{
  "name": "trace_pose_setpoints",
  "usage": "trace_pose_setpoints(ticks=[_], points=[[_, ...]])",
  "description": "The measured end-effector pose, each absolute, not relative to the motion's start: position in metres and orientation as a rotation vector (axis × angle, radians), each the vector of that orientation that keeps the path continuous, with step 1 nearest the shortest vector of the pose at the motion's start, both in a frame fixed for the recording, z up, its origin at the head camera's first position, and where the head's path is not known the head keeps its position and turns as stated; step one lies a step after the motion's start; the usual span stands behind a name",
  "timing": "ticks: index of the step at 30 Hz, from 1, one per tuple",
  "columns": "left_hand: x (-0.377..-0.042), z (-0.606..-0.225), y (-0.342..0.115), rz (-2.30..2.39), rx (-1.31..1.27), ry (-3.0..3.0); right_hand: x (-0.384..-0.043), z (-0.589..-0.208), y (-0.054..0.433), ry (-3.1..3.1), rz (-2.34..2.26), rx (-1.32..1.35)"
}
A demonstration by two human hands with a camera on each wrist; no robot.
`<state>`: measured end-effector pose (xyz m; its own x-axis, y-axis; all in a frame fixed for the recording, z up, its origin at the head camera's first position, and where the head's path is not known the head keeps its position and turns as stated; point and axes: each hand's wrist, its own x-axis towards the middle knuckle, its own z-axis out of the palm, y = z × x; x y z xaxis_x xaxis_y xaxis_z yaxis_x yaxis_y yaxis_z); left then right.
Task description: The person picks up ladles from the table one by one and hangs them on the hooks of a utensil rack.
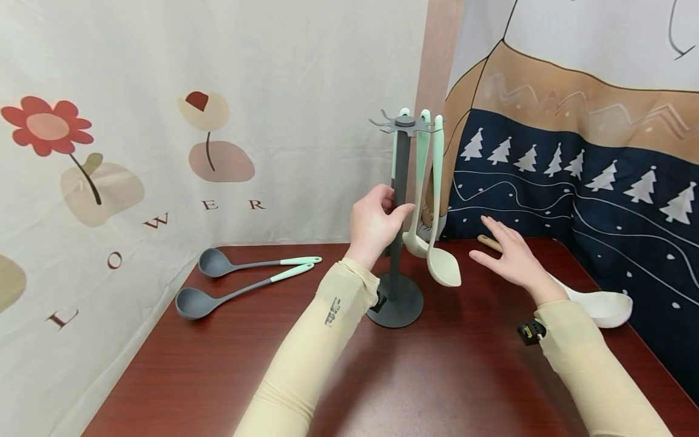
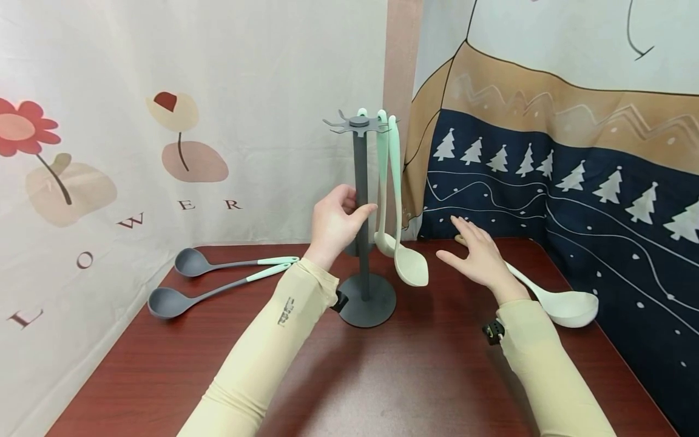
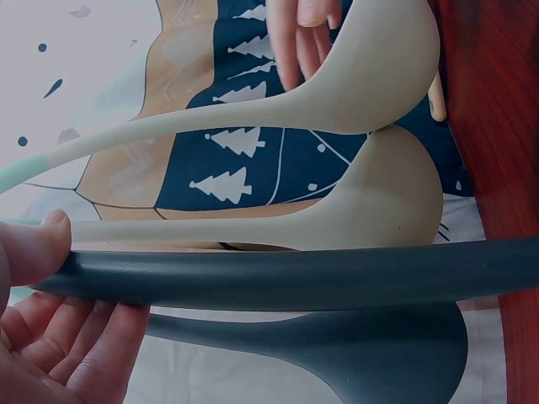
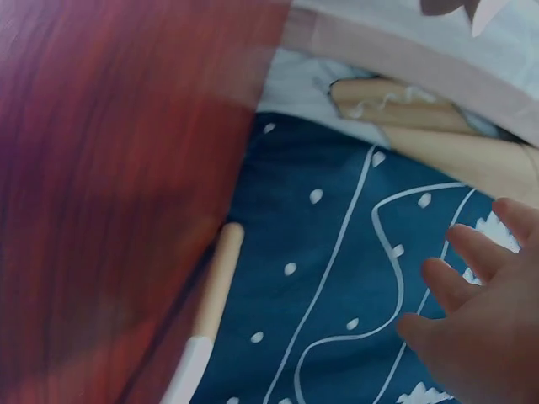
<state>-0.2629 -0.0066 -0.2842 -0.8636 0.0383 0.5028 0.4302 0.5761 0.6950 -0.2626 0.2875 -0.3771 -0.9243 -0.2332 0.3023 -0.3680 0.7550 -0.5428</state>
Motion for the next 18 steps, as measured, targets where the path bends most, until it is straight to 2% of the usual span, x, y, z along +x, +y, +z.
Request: trace_pose_setpoints(ticks=[18], points=[[-0.262,-0.285,-0.006,-1.227,-0.366,-2.371,-0.267,-0.394,0.32,-2.911,0.792,0.332]])
